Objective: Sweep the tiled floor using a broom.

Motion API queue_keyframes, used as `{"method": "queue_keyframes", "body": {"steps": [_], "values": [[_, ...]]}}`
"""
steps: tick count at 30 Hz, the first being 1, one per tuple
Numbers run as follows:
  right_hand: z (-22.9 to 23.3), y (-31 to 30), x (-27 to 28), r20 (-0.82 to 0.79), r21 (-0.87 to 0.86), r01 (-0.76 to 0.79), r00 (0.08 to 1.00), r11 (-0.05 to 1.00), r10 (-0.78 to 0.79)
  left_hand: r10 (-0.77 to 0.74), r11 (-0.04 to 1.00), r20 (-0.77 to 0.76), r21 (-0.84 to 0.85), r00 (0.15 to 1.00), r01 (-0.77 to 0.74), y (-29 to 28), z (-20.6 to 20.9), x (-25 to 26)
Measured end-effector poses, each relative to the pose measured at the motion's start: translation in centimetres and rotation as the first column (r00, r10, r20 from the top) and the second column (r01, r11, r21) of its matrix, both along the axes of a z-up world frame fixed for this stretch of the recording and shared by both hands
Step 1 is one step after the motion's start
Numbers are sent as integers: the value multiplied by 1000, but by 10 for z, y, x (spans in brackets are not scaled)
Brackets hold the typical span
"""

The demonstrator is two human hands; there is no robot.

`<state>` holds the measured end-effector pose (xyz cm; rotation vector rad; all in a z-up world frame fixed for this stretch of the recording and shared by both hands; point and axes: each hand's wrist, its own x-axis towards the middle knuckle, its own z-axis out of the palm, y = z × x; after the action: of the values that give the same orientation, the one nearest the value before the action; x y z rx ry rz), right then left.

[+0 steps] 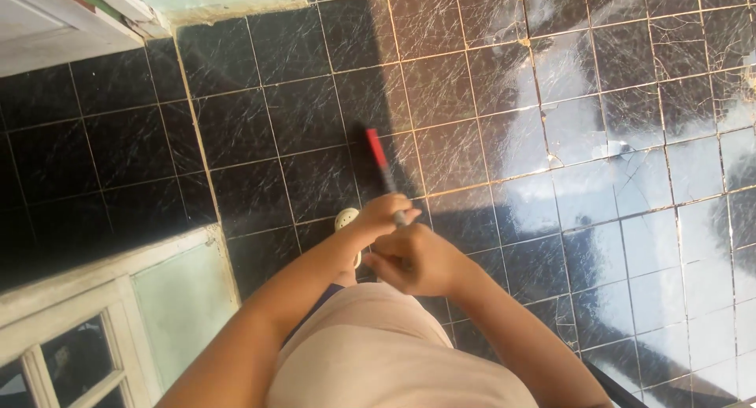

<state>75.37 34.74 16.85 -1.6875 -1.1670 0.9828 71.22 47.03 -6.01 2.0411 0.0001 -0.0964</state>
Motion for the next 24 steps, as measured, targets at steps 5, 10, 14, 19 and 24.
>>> {"method": "queue_keyframes", "body": {"steps": [5, 10, 14, 19, 24], "values": [[-8, 35, 26, 158, 31, 83, 984, 996, -87, -1, 989, 120, -148, 993, 19, 8, 13, 62], [75, 30, 36, 105, 400, -234, 972, 886, 209, -52, 997, 273, 63, 961, 36, 51, 133, 43], [93, 47, 73, 76, 482, -353, 929, 802, 363, -58, 949, 245, 315, 968, -22, 100, 164, 30], [-26, 113, 83, -101, 427, -221, 952, 877, 289, 136, 849, -50, 521, 989, -91, 180, 76, 10], [-65, 119, 119, -125, 371, -176, 963, 912, 237, 311, 796, -134, 578, 941, -181, 175, -12, 37]]}}
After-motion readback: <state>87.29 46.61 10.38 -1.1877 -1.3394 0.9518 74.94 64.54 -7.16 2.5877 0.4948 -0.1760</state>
